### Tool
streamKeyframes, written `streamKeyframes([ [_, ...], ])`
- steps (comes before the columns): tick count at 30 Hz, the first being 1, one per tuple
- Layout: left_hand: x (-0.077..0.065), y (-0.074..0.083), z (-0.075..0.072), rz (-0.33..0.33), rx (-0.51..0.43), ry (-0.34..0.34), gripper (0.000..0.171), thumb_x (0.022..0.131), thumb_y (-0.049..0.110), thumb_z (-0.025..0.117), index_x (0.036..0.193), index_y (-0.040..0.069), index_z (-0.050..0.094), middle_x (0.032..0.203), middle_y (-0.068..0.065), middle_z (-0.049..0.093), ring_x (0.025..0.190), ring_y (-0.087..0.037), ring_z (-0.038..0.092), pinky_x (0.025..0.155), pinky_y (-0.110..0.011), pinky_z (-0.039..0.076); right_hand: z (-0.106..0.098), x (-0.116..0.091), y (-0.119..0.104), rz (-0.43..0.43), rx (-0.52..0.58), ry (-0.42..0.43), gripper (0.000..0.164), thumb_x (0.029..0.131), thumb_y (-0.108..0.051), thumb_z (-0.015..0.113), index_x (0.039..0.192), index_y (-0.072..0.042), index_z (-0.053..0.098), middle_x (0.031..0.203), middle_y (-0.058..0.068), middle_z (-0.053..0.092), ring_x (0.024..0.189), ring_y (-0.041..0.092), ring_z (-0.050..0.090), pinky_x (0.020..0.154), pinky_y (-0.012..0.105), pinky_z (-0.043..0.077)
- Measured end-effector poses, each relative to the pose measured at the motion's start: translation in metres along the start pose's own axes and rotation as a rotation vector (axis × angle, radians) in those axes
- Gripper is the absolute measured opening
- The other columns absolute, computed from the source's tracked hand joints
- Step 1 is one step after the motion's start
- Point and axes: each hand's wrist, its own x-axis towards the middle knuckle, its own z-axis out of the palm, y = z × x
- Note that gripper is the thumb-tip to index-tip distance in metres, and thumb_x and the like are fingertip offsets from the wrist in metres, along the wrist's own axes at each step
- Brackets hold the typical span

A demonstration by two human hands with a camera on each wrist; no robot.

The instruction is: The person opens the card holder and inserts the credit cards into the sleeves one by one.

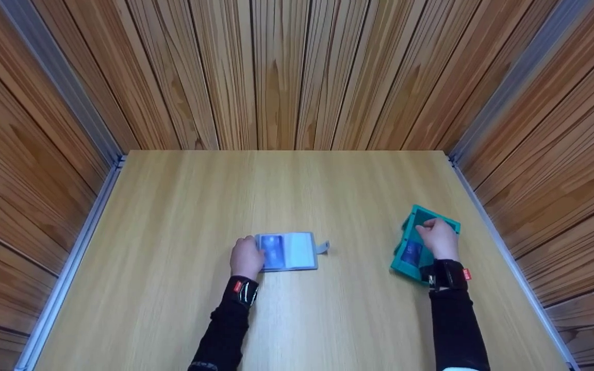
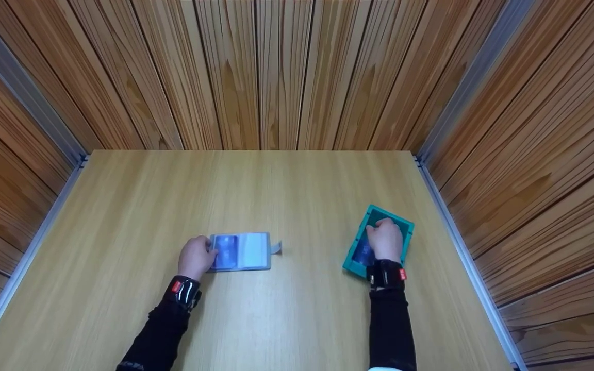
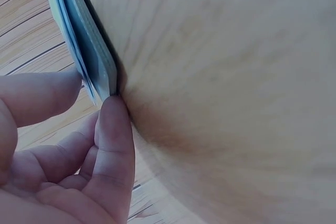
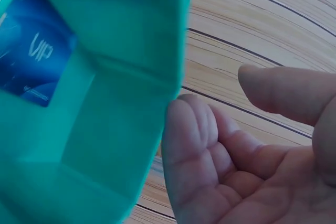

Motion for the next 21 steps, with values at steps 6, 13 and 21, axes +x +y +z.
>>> streamKeyframes([
  [6, -0.001, 0.001, -0.001, 0.003, -0.015, -0.002, 0.018, 0.083, 0.005, 0.072, 0.093, -0.008, 0.065, 0.086, -0.018, 0.061, 0.084, -0.036, 0.061, 0.074, -0.048, 0.049, 0.003, 0.005, 0.007, 0.050, -0.058, -0.087, 0.048, 0.100, -0.025, 0.053, 0.125, 0.016, 0.049, 0.124, 0.036, 0.053, 0.108, 0.043, 0.053, 0.092, 0.053, 0.043],
  [13, 0.000, 0.001, 0.000, 0.003, -0.013, 0.000, 0.020, 0.082, 0.006, 0.074, 0.094, -0.008, 0.065, 0.086, -0.019, 0.061, 0.084, -0.036, 0.062, 0.074, -0.049, 0.049, 0.006, 0.013, 0.015, 0.079, -0.132, -0.127, 0.028, 0.098, -0.022, 0.055, 0.080, 0.000, 0.052, 0.077, 0.010, 0.046, 0.074, 0.028, 0.050, 0.066, 0.039, 0.040],
  [21, -0.001, 0.002, -0.001, 0.018, -0.004, 0.019, 0.019, 0.081, 0.006, 0.074, 0.091, -0.008, 0.065, 0.085, -0.020, 0.061, 0.083, -0.038, 0.063, 0.072, -0.049, 0.049, 0.011, 0.018, 0.020, 0.071, -0.170, -0.148, 0.027, 0.094, -0.021, 0.053, 0.081, 0.003, 0.055, 0.079, 0.015, 0.052, 0.076, 0.032, 0.053, 0.069, 0.041, 0.043],
])
